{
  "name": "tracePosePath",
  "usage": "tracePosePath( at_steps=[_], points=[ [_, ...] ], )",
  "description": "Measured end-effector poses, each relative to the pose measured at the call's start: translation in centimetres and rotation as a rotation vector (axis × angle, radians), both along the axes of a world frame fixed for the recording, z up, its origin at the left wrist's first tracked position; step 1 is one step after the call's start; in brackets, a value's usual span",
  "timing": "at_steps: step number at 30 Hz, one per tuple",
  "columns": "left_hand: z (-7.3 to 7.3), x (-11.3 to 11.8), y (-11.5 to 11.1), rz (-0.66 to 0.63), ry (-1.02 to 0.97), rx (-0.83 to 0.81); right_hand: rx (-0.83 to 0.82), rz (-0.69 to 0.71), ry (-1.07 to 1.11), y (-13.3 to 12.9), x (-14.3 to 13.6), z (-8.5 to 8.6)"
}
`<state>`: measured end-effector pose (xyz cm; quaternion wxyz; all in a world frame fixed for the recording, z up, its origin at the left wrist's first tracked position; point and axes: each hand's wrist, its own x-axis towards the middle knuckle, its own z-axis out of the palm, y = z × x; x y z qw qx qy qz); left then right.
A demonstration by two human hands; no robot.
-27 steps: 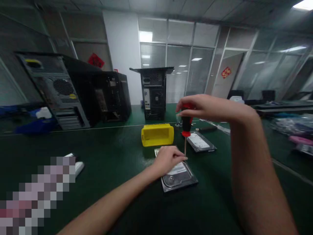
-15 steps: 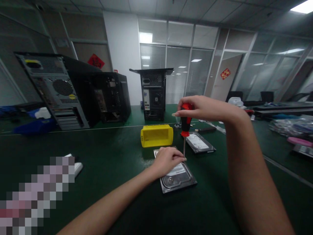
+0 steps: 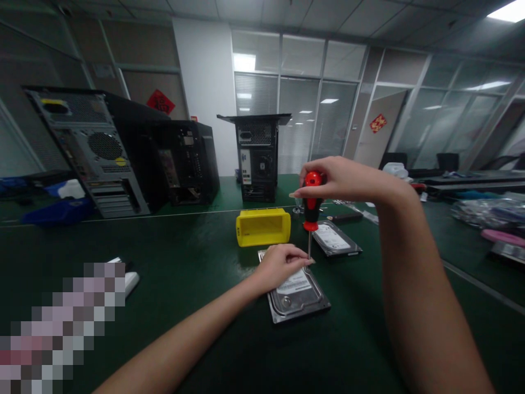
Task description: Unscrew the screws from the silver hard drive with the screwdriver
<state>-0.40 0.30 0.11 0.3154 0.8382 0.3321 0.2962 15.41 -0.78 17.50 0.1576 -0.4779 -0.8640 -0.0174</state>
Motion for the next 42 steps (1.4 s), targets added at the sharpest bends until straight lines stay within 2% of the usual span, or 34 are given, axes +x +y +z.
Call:
tracePosePath(
  at_steps=[4,9,18,27,32,37,42],
  points=[
    [0.0,0.0,0.0,0.005,0.017,0.008,0.005,-0.036,0.004,0.2,0.1,-0.1],
    [0.4,0.1,-0.2,0.011,0.027,0.011,-0.04,0.033,0.014,0.1,0.0,0.0],
    [-0.1,-0.1,0.1,-0.003,0.016,0.039,-0.256,0.034,0.13,-0.8,-0.2,0.2],
    [0.8,-0.1,-0.4,0.036,0.025,-0.028,-0.197,0.052,0.095,-0.7,-0.2,0.1],
    [0.7,-0.1,0.0,0.07,0.022,0.001,-0.19,0.027,0.144,-0.5,-0.1,-0.1],
    [0.6,-0.2,0.1,0.084,0.042,0.035,-0.253,0.108,0.167,-0.8,-0.1,0.3],
    [0.7,-0.3,-0.1,0.077,0.05,0.025,-0.242,0.139,0.181,-1.2,-0.4,0.5]
  ],
)
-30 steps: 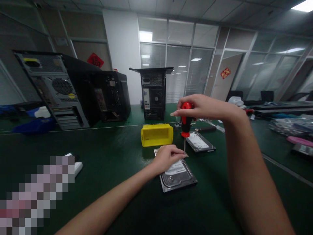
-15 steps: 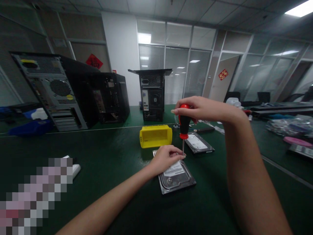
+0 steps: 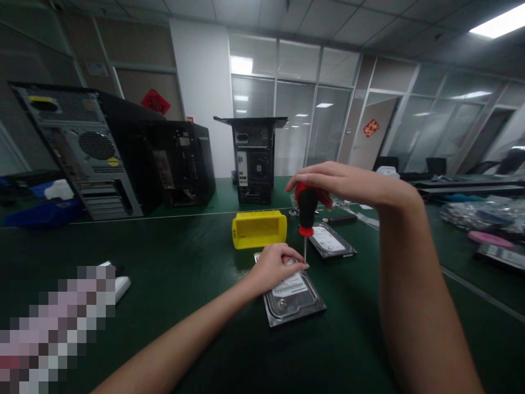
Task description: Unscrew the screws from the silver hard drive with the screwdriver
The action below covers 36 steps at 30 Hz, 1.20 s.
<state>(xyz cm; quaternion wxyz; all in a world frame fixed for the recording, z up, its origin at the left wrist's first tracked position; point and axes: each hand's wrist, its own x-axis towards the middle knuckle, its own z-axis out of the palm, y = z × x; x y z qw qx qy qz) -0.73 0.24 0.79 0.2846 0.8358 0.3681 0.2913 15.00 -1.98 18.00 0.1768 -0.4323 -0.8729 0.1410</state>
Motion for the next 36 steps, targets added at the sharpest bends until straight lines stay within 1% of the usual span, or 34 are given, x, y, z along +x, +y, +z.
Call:
tracePosePath(
  at_steps=[3,7,11,17,20,22,26,29,31,33,36],
  points=[
    [-0.07,0.02,0.04,-0.006,0.004,0.0,0.032,-0.009,-0.02,0.12,-0.02,-0.02],
    [-0.11,0.19,0.03,-0.009,0.005,0.001,0.032,-0.062,-0.036,0.4,0.1,-0.13],
    [-0.08,0.31,-0.06,-0.014,0.03,-0.003,0.029,-0.165,-0.057,0.45,-0.01,-0.2],
    [-0.31,0.45,-0.08,-0.009,0.038,0.029,0.123,-0.332,-0.169,0.54,-0.27,-0.28],
    [-0.32,0.51,-0.14,-0.013,0.04,0.033,0.151,-0.389,-0.174,0.69,-0.15,-0.39],
    [-0.3,0.52,-0.19,-0.013,0.045,0.03,0.1,-0.357,-0.136,0.74,-0.01,-0.41],
    [-0.32,0.44,-0.22,-0.02,0.038,0.02,-0.045,-0.174,-0.019,0.6,0.24,-0.28],
    [-0.34,0.38,-0.2,-0.021,0.036,0.013,-0.045,-0.067,0.019,0.49,0.27,-0.18],
    [-0.34,0.38,-0.19,-0.024,0.032,0.006,-0.023,-0.024,0.014,0.56,0.22,-0.18],
    [-0.34,0.39,-0.2,-0.023,0.029,-0.007,-0.008,-0.006,-0.003,0.74,0.14,-0.26],
    [-0.37,0.38,-0.18,-0.021,0.027,-0.024,0.013,-0.019,-0.028,1.0,0.08,-0.42]
  ],
)
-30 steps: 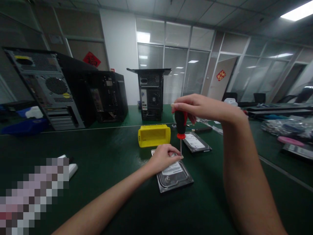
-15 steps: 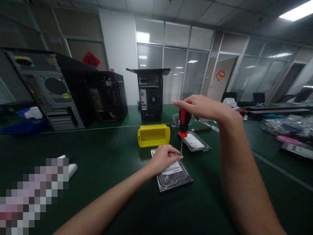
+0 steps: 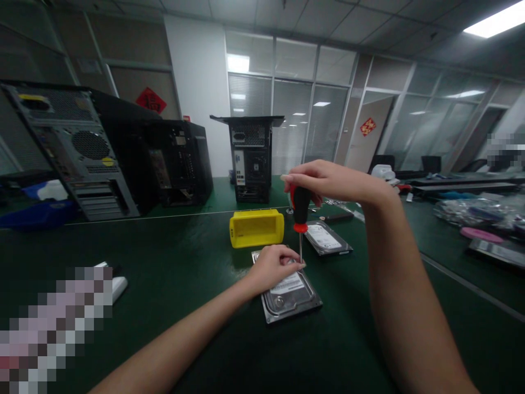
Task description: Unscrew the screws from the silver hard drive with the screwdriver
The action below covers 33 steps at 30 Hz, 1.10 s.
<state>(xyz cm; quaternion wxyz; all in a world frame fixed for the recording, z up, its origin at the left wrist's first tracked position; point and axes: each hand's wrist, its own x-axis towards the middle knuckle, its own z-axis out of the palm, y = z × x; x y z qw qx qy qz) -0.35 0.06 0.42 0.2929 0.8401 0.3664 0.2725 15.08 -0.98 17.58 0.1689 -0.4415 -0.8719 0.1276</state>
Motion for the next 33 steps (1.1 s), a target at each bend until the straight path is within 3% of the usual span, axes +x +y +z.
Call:
tracePosePath(
  at_steps=[5,15,22,26,29,33],
  points=[
    [0.0,-0.2,0.1,-0.002,-0.008,-0.029,-0.009,-0.024,-0.007,-0.1,0.2,0.1],
    [0.3,-0.6,1.0,-0.029,-0.138,-0.256,0.078,-0.066,-0.047,0.0,0.1,-0.1],
    [0.5,-1.1,1.7,-0.056,-0.318,-0.465,0.002,-0.186,0.007,0.1,0.1,-0.2],
    [0.7,-1.3,1.9,-0.076,-0.368,-0.541,-0.032,-0.13,0.008,0.0,0.1,0.0],
    [0.7,-1.5,2.0,-0.092,-0.326,-0.519,-0.039,-0.087,0.025,-0.2,0.0,0.0],
    [1.7,-2.4,2.0,-0.166,-0.106,-0.384,-0.026,-0.069,0.012,-0.1,0.0,0.0]
  ],
)
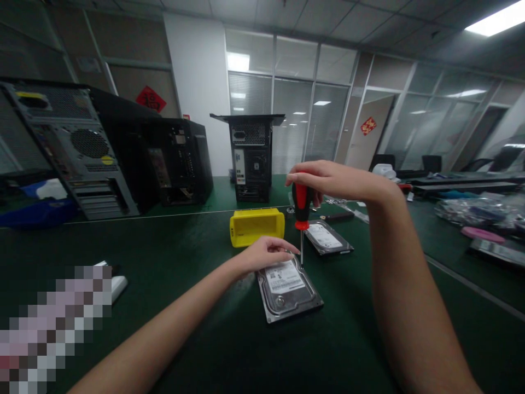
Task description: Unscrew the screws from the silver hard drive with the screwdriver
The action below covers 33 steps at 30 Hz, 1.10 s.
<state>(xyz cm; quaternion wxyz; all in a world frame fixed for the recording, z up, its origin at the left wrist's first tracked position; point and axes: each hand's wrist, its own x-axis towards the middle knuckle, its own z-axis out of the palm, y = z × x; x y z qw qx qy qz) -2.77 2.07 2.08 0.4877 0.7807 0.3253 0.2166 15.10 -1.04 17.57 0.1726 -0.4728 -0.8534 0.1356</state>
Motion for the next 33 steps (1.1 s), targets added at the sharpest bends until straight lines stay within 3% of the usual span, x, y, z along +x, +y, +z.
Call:
tracePosePath(
  at_steps=[5,8,11,16,24,33],
  points=[
    [2.7,-2.2,-0.9,-0.066,0.384,0.342,0.034,-0.005,-0.015,0.5,0.1,-0.2],
    [3.9,-3.3,-1.5,-0.063,0.532,0.448,0.02,-0.005,-0.014,0.4,0.2,-0.2],
    [4.1,-3.7,-1.9,-0.06,0.616,0.479,0.014,0.003,-0.01,0.1,0.3,-0.2],
    [3.4,-4.0,-1.8,-0.079,0.632,0.44,0.012,0.009,-0.005,0.0,0.3,0.0],
    [1.7,-5.2,-1.0,-0.083,0.473,0.324,-0.002,0.005,-0.005,0.1,0.3,-0.1],
    [-1.4,-5.8,-1.5,0.031,0.206,0.258,0.014,0.013,-0.012,0.1,0.3,-0.1]
  ],
)
